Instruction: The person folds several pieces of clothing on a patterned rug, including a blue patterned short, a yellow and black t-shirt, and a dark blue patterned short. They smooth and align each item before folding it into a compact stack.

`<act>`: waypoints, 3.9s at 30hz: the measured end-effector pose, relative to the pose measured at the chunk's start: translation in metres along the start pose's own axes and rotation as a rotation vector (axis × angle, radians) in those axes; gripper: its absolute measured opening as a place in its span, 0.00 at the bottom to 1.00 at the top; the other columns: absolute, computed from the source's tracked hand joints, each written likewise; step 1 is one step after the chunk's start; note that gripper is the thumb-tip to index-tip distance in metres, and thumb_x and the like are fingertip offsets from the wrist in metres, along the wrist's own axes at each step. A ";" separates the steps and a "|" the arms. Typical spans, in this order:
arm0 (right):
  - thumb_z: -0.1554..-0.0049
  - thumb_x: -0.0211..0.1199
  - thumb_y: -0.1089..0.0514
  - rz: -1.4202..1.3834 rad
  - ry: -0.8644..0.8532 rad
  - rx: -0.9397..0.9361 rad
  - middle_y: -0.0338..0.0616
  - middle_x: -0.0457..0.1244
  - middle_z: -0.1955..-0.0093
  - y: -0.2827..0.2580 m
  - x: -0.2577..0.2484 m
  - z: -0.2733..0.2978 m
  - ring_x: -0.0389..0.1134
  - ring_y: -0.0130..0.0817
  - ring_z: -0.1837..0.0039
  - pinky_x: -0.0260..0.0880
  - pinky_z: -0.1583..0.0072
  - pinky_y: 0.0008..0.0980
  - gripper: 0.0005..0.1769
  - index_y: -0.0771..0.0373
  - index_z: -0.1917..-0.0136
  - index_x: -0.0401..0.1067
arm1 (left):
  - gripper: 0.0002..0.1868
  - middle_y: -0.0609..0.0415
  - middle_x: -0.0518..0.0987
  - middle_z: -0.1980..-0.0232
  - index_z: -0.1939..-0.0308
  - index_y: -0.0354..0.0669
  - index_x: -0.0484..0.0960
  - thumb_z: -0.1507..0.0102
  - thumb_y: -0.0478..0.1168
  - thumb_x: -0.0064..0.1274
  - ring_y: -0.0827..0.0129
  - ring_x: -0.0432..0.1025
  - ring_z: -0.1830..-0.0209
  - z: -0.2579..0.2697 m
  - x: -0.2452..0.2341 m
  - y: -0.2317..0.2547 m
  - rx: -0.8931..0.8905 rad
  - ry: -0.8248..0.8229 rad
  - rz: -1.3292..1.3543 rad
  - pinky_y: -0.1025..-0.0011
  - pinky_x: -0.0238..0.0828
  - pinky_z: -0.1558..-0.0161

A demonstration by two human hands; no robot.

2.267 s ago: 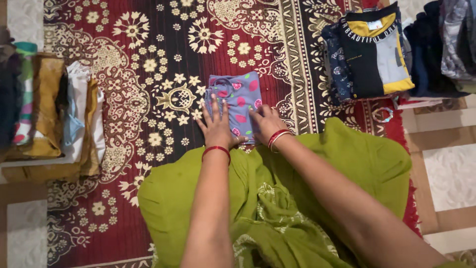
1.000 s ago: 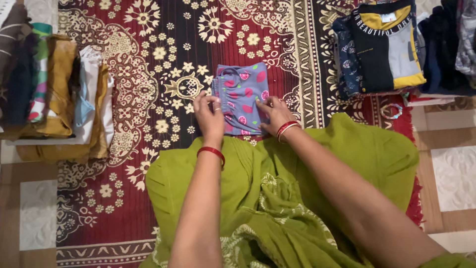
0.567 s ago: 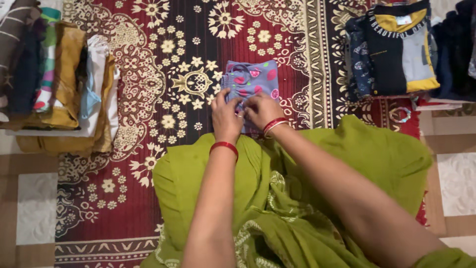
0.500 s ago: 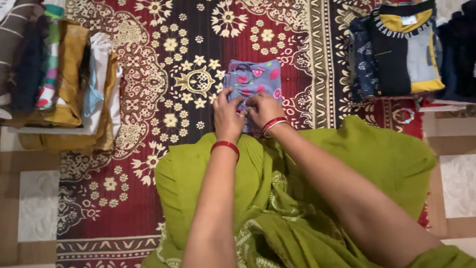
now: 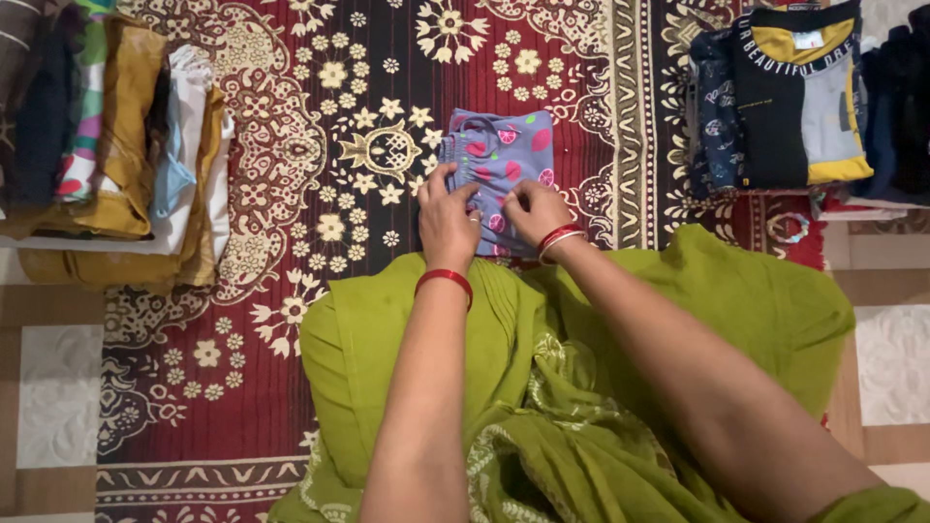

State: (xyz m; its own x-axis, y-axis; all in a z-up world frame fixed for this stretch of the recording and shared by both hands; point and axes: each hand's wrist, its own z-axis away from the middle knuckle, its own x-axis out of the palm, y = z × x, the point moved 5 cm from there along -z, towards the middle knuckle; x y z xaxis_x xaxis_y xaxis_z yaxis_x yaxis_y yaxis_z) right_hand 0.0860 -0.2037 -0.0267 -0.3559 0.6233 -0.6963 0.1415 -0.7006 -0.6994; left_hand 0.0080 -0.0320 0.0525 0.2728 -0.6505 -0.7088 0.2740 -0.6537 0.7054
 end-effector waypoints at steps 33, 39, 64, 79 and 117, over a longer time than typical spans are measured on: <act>0.44 0.71 0.54 -0.302 -0.200 0.061 0.39 0.72 0.59 -0.003 0.013 0.007 0.70 0.23 0.57 0.72 0.51 0.28 0.12 0.66 0.54 0.80 | 0.20 0.58 0.68 0.32 0.53 0.51 0.88 0.49 0.30 0.68 0.57 0.63 0.32 0.003 -0.004 0.003 -0.053 -0.051 0.021 0.62 0.68 0.37; 0.41 0.66 0.56 -0.556 -0.294 0.063 0.38 0.71 0.52 -0.005 0.006 0.002 0.70 0.23 0.50 0.71 0.44 0.27 0.10 0.65 0.51 0.78 | 0.22 0.57 0.69 0.32 0.53 0.50 0.88 0.50 0.30 0.68 0.56 0.64 0.32 0.003 -0.003 0.003 -0.025 -0.029 0.002 0.62 0.68 0.37; 0.47 0.66 0.67 -0.425 0.134 0.179 0.45 0.71 0.50 0.057 -0.014 -0.012 0.70 0.29 0.52 0.72 0.48 0.29 0.16 0.63 0.43 0.79 | 0.27 0.40 0.77 0.46 0.42 0.33 0.77 0.38 0.47 0.62 0.49 0.74 0.48 -0.021 0.048 -0.069 -0.193 0.247 0.394 0.60 0.71 0.44; 0.50 0.69 0.65 -0.233 0.176 0.055 0.42 0.61 0.39 0.039 -0.015 -0.006 0.66 0.30 0.46 0.70 0.42 0.27 0.30 0.57 0.33 0.74 | 0.35 0.48 0.84 0.60 0.45 0.35 0.81 0.48 0.56 0.69 0.60 0.79 0.62 -0.020 0.026 -0.034 -0.301 0.008 0.362 0.64 0.76 0.59; 0.51 0.65 0.62 -0.289 -0.028 -0.130 0.47 0.59 0.23 -0.081 -0.013 -0.010 0.65 0.39 0.29 0.69 0.34 0.34 0.44 0.54 0.21 0.59 | 0.31 0.37 0.75 0.39 0.35 0.48 0.77 0.42 0.45 0.61 0.45 0.70 0.37 -0.038 -0.050 -0.051 -0.120 0.163 0.180 0.55 0.68 0.38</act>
State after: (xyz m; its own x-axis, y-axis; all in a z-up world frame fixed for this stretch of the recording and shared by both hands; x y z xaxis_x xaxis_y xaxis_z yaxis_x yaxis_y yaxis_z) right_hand 0.0887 -0.1513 0.0374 -0.4236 0.7792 -0.4619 0.1468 -0.4441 -0.8838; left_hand 0.0153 0.0486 0.0515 0.4692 -0.6753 -0.5691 0.3123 -0.4759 0.8222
